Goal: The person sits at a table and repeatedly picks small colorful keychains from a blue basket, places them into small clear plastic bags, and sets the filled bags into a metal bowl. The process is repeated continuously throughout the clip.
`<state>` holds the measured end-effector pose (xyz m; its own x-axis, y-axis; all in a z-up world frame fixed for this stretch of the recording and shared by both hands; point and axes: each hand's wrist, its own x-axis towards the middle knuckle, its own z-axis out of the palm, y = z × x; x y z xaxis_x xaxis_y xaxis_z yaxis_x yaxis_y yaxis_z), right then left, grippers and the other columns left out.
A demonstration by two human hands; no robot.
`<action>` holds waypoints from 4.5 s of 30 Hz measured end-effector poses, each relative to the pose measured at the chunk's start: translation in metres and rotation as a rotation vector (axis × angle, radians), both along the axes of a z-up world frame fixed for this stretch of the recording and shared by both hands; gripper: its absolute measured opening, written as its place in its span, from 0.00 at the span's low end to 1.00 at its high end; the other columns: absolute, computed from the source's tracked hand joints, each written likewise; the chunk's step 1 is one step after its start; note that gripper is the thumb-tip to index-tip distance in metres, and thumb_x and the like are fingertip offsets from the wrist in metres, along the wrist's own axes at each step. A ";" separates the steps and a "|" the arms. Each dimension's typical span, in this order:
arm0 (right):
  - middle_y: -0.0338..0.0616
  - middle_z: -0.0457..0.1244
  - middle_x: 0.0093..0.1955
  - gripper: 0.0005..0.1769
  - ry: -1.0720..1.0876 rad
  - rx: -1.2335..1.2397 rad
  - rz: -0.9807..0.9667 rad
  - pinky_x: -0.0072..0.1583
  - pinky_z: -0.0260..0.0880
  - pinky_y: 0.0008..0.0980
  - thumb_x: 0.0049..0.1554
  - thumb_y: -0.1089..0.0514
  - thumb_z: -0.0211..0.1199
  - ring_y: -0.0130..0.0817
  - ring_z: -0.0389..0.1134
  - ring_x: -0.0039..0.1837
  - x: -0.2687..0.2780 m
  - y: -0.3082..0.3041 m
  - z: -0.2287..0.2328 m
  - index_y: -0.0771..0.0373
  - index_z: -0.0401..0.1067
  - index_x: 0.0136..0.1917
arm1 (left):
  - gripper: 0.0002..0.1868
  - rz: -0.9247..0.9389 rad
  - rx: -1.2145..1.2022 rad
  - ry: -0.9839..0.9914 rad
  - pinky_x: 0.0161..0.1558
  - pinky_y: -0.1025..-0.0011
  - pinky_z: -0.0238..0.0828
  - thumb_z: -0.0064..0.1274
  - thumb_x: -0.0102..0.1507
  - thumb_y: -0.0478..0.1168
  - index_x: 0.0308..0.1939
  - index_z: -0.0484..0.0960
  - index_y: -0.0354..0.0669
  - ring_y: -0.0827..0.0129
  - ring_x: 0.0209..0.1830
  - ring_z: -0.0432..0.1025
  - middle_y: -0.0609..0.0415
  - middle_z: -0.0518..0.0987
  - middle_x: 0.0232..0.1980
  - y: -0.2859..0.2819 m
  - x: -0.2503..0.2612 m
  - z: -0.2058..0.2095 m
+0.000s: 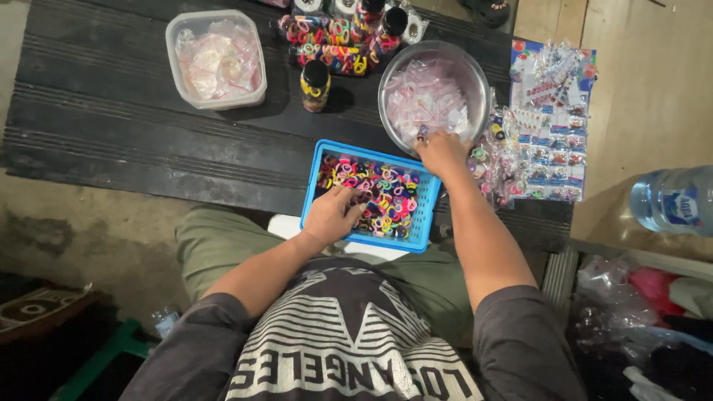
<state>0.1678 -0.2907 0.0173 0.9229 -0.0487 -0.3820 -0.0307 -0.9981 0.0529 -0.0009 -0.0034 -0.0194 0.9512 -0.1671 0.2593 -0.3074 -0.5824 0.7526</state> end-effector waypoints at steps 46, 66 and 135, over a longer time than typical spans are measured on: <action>0.43 0.71 0.57 0.20 -0.032 -0.015 0.218 0.64 0.68 0.52 0.59 0.61 0.50 0.49 0.71 0.64 -0.019 -0.028 0.023 0.47 0.79 0.57 | 0.12 0.033 0.042 -0.122 0.39 0.64 0.77 0.58 0.60 0.54 0.42 0.80 0.59 0.59 0.36 0.78 0.59 0.76 0.35 -0.010 0.004 -0.016; 0.44 0.63 0.33 0.08 -0.526 1.668 -0.889 0.35 0.75 0.24 0.65 0.64 0.53 0.31 0.69 0.31 -0.099 0.070 0.075 0.54 0.68 0.46 | 0.19 0.018 0.026 -0.115 0.41 0.64 0.78 0.58 0.61 0.60 0.48 0.81 0.58 0.58 0.38 0.79 0.56 0.78 0.36 -0.008 0.006 -0.013; 0.44 0.61 0.61 0.05 -0.547 0.997 0.231 0.66 0.65 0.45 0.61 0.61 0.61 0.50 0.65 0.62 -0.193 0.132 0.033 0.60 0.78 0.45 | 0.12 -0.187 0.147 -0.031 0.43 0.56 0.75 0.54 0.63 0.50 0.46 0.80 0.52 0.52 0.43 0.79 0.52 0.81 0.38 -0.006 0.016 -0.035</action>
